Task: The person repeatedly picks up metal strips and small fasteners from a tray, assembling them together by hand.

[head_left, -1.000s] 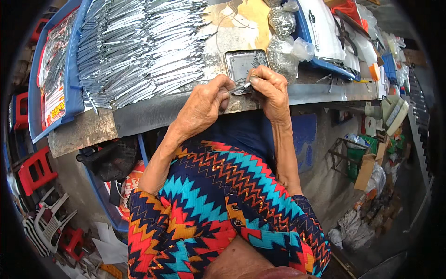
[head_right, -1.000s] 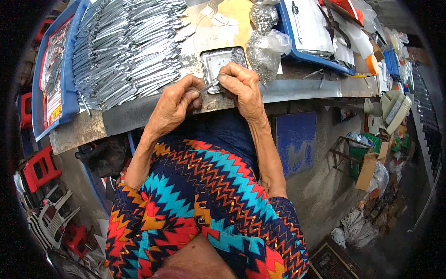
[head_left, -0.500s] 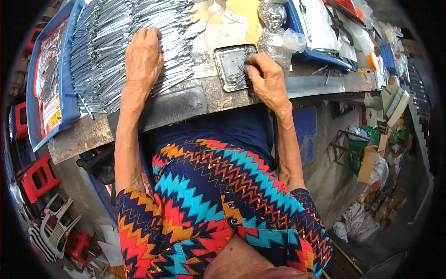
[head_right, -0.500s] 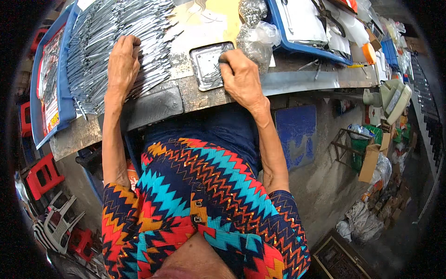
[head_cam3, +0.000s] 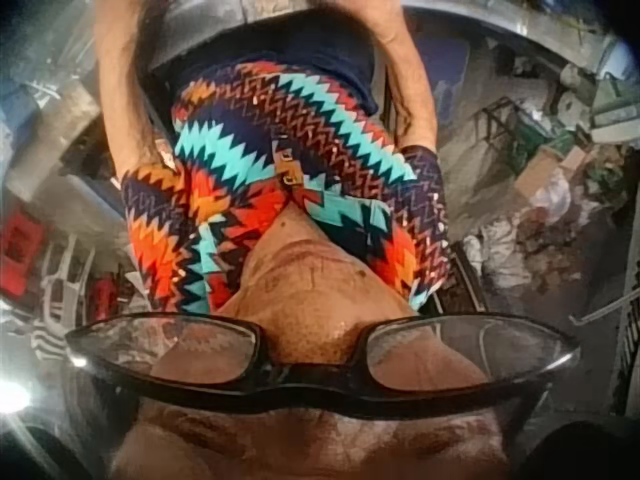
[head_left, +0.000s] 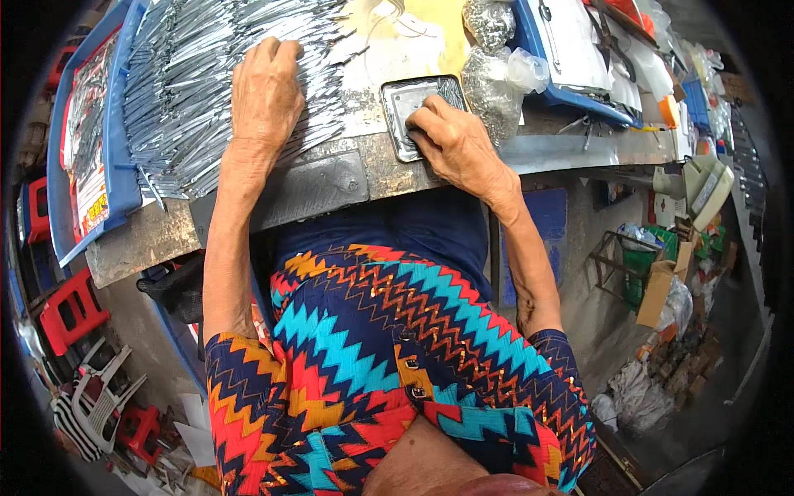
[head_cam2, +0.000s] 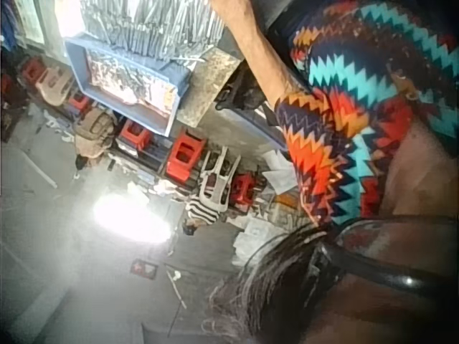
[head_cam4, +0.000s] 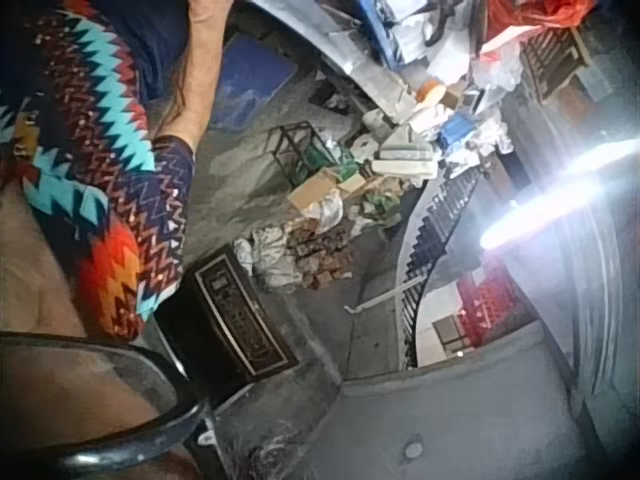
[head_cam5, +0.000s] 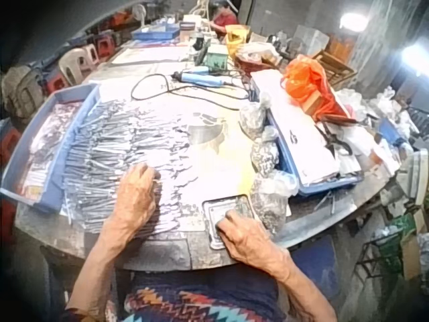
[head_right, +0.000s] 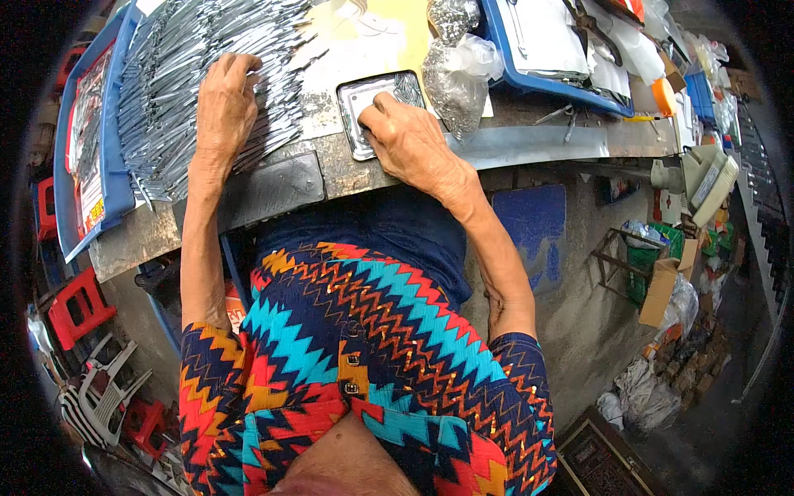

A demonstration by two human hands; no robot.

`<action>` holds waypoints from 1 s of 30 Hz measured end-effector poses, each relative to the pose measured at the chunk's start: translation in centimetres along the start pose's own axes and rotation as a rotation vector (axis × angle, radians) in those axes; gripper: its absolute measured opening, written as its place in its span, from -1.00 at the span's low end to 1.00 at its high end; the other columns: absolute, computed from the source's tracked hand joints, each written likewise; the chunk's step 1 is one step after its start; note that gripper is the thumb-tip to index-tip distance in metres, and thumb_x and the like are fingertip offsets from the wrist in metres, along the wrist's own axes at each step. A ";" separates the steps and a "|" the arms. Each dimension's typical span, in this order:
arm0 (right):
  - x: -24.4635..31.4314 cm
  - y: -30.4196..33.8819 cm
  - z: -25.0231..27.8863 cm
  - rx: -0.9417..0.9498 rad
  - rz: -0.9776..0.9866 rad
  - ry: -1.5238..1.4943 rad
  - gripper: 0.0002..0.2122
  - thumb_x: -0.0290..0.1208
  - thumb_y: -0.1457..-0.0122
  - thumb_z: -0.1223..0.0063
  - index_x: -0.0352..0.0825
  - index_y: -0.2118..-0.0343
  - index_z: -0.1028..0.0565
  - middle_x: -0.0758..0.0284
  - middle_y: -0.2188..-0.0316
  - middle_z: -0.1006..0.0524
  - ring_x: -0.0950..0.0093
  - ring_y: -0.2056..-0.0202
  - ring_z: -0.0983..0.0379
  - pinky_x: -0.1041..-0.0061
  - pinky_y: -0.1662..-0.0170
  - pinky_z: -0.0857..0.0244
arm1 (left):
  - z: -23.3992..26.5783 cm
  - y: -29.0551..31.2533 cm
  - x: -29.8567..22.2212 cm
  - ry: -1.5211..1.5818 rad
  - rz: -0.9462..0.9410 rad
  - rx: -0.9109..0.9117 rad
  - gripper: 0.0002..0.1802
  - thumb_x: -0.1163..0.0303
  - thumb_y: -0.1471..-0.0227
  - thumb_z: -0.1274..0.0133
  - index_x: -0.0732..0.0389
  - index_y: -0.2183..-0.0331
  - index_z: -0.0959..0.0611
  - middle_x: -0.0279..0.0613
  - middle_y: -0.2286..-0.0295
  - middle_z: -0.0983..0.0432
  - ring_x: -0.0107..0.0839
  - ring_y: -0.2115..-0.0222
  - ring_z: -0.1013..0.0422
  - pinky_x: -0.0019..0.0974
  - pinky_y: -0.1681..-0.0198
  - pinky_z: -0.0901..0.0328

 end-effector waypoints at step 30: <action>0.9 -1.8 -0.6 0.284 0.117 0.272 -0.85 -0.59 0.21 0.03 -0.43 0.52 -0.29 0.17 0.58 -0.33 0.27 0.52 -0.40 0.38 0.54 -0.27 | -16.6 -21.4 -5.7 0.321 0.126 -0.001 -0.79 0.41 0.14 0.08 0.33 0.42 -0.52 0.22 0.38 -0.42 0.10 0.36 -0.40 -0.02 0.29 -0.30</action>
Point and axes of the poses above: each hand's wrist, its own y-axis away from the middle knuckle, its own z-axis out of the back of the hand, x = y × z, the point moved 4 cm from there along -y, towards the middle knuckle
